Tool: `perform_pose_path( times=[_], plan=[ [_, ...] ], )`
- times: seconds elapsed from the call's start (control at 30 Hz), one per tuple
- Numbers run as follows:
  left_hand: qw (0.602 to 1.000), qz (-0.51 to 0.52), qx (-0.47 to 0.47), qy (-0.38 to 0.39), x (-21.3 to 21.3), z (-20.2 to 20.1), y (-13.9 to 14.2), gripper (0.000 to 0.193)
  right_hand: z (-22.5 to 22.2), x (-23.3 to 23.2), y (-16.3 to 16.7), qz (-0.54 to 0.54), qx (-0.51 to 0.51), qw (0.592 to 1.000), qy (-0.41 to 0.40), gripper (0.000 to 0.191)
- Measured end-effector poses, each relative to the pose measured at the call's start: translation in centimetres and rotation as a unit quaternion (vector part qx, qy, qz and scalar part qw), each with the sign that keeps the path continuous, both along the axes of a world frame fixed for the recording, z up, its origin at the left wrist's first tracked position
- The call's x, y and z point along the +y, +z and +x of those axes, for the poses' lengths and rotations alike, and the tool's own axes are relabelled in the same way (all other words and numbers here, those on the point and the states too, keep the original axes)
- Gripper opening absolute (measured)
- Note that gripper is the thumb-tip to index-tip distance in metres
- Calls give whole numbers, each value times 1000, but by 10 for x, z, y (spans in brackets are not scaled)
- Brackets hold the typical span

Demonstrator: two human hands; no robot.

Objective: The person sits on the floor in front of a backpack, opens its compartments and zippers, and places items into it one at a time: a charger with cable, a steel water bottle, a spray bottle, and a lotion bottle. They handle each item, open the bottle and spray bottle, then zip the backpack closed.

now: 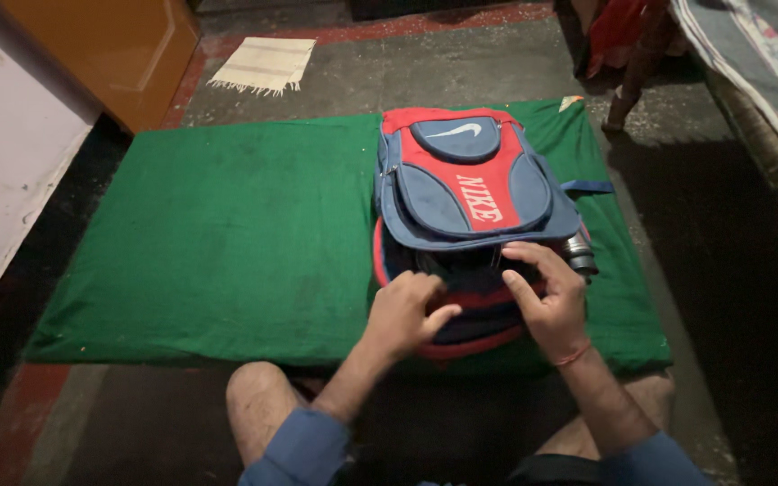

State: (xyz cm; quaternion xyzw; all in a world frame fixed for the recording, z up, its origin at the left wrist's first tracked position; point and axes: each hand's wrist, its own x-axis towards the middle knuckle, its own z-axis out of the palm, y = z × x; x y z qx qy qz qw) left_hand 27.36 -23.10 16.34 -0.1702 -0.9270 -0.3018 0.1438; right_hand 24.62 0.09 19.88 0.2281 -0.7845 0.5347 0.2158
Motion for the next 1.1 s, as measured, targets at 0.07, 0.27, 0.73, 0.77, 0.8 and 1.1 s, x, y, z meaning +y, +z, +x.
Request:
perform_pose_path(
  times=[0.07, 0.27, 0.73, 0.77, 0.8, 1.1],
  plan=[
    [1000, 10, 28, 8, 5, -11, 6, 42, -2, 1, 0, 13, 5, 1000, -7, 22],
    [989, -77, 101, -79, 8, -30, 8, 90, 2, 9, -13, 44, 5, 999, 11, 25],
    [998, 58, 28, 22, 5, -18, 6, 17, -5, 9, -23, 115, -2, 991, -65, 12],
    [998, 39, 35, 41, 3, -24, 8, 16, -8, 8, -25, 131, -1, 990, -57, 13],
    [997, 9, 75, 19, 1, -31, 10, 31, -10, 7, -26, 145, 1, 988, -49, 14],
    [975, -149, 154, -52, -5, -74, 13, 56, -6, -2, -35, 177, -39, 983, 6, 25]
  ],
)
